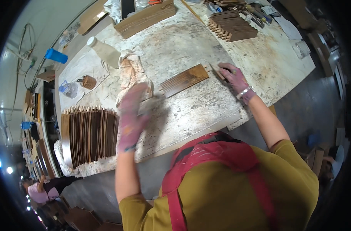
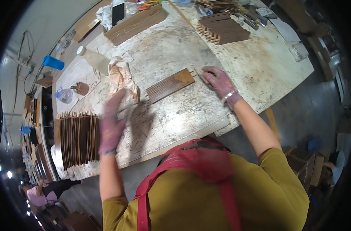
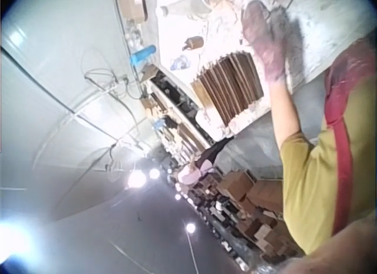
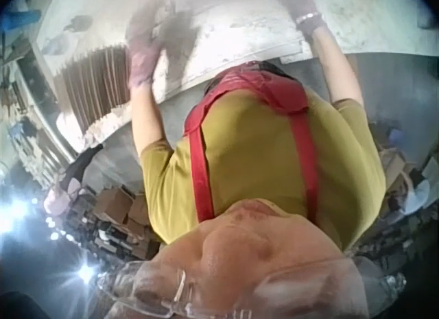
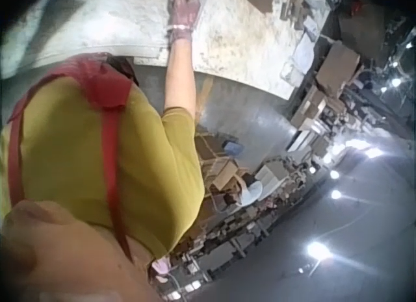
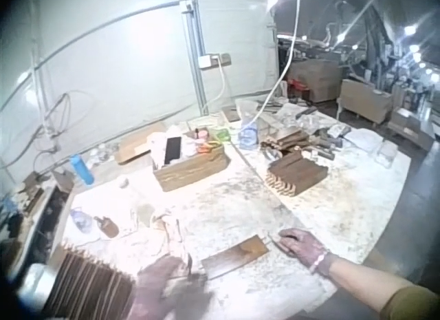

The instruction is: The person uses a small block to sand the flat surfaces and edges of several wooden boards one by one, before picking up a small circular object to sand as well.

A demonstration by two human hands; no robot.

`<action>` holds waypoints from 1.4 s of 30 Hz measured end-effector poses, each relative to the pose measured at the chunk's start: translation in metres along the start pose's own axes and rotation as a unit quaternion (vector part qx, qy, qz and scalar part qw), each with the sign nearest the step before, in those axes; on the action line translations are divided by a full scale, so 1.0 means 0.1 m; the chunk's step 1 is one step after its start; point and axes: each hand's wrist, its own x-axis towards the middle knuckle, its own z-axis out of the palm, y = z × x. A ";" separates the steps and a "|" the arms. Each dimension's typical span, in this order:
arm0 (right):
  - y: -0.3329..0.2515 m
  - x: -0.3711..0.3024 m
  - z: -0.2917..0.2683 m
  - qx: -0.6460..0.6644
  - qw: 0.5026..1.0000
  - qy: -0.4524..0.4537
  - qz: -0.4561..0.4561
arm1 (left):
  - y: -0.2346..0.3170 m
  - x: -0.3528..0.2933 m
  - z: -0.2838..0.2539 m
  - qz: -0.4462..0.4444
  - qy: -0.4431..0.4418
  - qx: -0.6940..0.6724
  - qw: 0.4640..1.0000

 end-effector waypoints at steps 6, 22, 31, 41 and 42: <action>0.20 0.45 0.28 -0.110 0.994 0.025 -0.011 | -0.07 0.47 1.77 0.064 -0.036 0.057 0.996; -0.14 -0.14 -0.04 -0.170 0.984 -0.048 -0.033 | 0.11 0.21 1.87 0.141 -0.003 0.015 0.990; -0.64 0.62 1.63 -0.335 0.876 -0.218 -0.269 | 0.10 0.19 1.99 0.023 -0.047 -0.162 0.985; -0.24 0.79 0.17 -0.500 0.834 -0.131 -0.190 | 0.15 0.12 1.94 0.116 0.037 0.012 0.992; -0.32 0.77 0.12 -0.507 0.830 -0.108 -0.207 | 0.15 0.11 1.94 0.112 0.039 0.023 0.993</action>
